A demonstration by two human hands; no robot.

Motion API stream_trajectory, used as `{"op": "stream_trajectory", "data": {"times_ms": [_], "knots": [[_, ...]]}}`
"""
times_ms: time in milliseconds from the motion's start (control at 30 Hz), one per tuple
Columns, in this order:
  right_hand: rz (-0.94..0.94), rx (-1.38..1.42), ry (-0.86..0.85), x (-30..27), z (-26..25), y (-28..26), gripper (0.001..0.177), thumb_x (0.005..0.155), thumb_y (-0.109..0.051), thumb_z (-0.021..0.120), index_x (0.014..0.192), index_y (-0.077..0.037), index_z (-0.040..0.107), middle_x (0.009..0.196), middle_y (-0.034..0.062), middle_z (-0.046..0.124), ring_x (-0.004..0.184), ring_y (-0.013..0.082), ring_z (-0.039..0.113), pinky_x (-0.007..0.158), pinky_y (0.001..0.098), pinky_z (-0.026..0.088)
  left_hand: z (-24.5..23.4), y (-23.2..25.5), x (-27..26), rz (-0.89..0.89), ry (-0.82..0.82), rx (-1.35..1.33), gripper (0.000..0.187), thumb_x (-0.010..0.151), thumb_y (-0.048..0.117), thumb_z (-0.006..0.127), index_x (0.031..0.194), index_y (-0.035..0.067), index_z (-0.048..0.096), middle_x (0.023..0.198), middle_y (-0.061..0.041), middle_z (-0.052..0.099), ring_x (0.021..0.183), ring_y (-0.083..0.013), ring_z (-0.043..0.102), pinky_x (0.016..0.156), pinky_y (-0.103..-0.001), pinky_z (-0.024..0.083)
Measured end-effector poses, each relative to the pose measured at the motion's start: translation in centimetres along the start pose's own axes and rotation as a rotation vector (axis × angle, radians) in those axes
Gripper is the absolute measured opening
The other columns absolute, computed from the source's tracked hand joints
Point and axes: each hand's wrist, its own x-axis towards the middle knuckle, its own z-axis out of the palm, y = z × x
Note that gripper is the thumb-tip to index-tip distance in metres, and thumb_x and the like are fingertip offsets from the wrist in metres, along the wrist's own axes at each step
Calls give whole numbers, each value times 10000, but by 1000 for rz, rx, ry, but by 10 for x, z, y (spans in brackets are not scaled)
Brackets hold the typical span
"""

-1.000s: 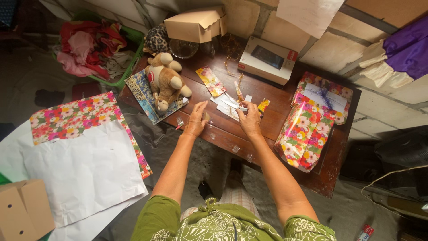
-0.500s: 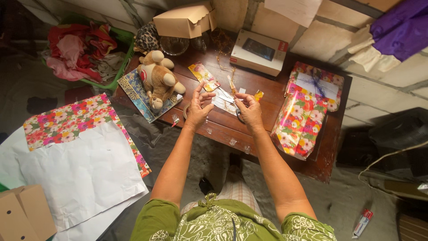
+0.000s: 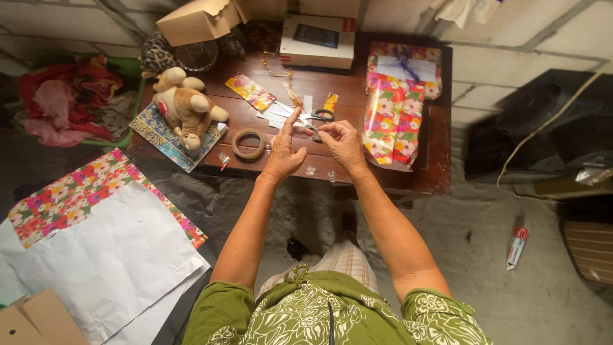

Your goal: The person wraps a rectangular box with floral wrapping paper, folds the edges, and secures them with clear tape. They use scissors to cut tape and repeatedly adjust the paper to ensure a neat finish.

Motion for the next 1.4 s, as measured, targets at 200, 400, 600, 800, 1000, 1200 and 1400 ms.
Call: {"op": "stream_trajectory", "data": {"times_ms": [200, 400, 600, 800, 1000, 1200, 1400], "knots": [[43, -38, 27, -11, -39, 25, 126, 908, -181, 749, 964, -73, 783, 988, -16, 648, 791, 75, 637, 741, 238, 539, 41, 5, -1, 115, -37, 11, 961, 740, 22, 575, 1627, 215, 259, 1131, 43, 734, 1090, -132, 671, 971, -369, 454], [151, 129, 7, -20, -96, 43, 134, 926, -158, 720, 952, -26, 708, 939, 31, 625, 734, 123, 604, 684, 289, 511, 92, 22, 6, 171, -56, 81, 1004, 718, 8, 602, 1626, 238, 237, 1173, 61, 719, 1167, -165, 609, 1137, -459, 227], [36, -44, 16, -21, -166, 56, 145, 903, -173, 725, 953, -37, 723, 948, 28, 649, 842, 104, 630, 777, 264, 531, 150, 54, 12, 187, -73, 84, 963, 737, -3, 604, 1606, 245, 271, 1200, 76, 730, 974, -145, 603, 1153, -450, 221], [115, -67, 56, -12, -231, 76, 145, 911, -183, 719, 934, -40, 713, 953, 18, 631, 835, 102, 624, 772, 277, 531, 194, 70, 27, 68, 11, 66, 858, 786, -4, 594, 1581, 227, 369, 1284, 37, 731, 824, -175, 645, 1113, -391, 381], [178, 61, 61, 12, -273, 114, 115, 932, -186, 723, 947, -73, 723, 897, -28, 663, 824, 68, 591, 779, 236, 507, 227, 56, 40, 123, 167, 147, 734, 808, 29, 671, 1501, 159, 468, 1394, -117, 610, 1225, -268, 630, 1068, -448, 476], [314, 319, 42, 38, -288, 151, 117, 954, -235, 700, 991, -125, 716, 912, -68, 690, 803, 43, 586, 687, 222, 469, 241, 19, 54, -78, 243, 55, 647, 892, 195, 744, 1479, 134, 478, 1422, -156, 554, 1210, -313, 630, 1011, -421, 529], [384, 496, 76, 71, -284, 173, 267, 890, -248, 760, 1120, -158, 657, 1011, -70, 680, 887, 77, 625, 741, 277, 489, 247, -32, 85, -269, 229, -54, 673, 899, 259, 736, 1496, 124, 458, 1471, -180, 528, 1237, -331, 610, 984, -419, 534]]}}
